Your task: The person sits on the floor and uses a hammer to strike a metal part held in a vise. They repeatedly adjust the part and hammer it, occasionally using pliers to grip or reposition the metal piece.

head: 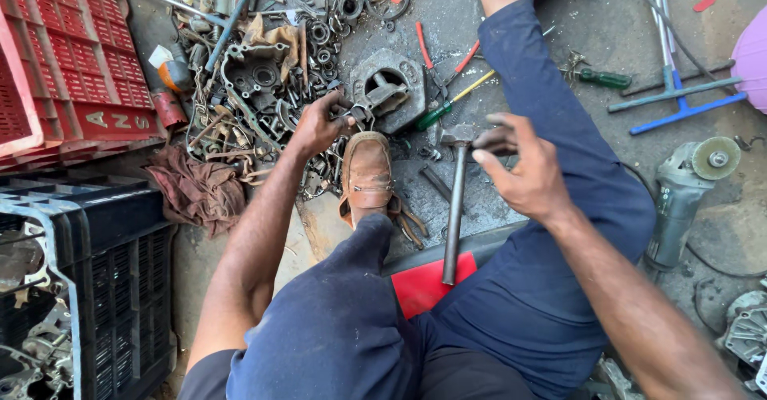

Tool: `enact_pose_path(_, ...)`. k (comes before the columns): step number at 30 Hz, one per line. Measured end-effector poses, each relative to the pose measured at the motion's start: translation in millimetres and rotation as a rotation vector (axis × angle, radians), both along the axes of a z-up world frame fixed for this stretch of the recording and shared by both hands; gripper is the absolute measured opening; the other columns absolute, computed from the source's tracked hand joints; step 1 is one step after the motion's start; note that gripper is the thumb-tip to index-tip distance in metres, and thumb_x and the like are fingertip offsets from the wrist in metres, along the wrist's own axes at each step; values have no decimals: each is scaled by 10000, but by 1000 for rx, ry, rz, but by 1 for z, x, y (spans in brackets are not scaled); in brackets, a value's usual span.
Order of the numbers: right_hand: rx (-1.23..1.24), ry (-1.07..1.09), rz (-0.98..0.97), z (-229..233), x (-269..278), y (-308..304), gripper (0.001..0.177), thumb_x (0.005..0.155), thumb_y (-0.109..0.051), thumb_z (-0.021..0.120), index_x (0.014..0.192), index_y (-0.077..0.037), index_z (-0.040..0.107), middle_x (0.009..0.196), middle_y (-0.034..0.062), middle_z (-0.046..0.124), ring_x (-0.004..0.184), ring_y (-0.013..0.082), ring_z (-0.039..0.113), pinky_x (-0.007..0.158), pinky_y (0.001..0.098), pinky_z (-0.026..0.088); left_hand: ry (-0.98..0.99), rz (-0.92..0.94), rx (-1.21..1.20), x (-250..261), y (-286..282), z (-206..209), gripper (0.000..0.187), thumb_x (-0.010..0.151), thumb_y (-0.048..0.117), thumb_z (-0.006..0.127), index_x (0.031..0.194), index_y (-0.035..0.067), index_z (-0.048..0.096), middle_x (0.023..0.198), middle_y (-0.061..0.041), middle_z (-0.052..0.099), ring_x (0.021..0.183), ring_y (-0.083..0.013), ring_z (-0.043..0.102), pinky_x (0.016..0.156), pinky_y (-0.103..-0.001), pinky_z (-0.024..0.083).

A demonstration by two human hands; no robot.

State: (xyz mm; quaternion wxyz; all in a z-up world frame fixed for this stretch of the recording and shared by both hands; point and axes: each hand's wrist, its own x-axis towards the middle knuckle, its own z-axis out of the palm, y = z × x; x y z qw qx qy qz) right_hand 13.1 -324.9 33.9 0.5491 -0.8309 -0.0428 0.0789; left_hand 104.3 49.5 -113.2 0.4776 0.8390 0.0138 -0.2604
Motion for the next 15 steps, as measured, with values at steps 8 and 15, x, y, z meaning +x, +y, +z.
enact_pose_path(8, -69, 192, -40, -53, -1, 15, 449, 943, -136, 736, 1333, -23, 544, 1023, 131, 765, 902, 193, 729, 716, 345, 554, 14, 11, -122, -3, 6, -11, 229, 921, 105, 767, 1109, 1, 687, 897, -24, 712, 773, -87, 655, 655, -269, 552)
enact_pose_path(15, -50, 244, 46, -74, -5, 21, 485, 921, -173, 726, 1345, -26, 542, 1034, 134, 753, 941, 210, 747, 783, 334, 594, 206, 249, -143, -10, -4, -9, 168, 929, 113, 734, 1066, 37, 673, 891, -30, 727, 744, -104, 675, 621, -263, 585)
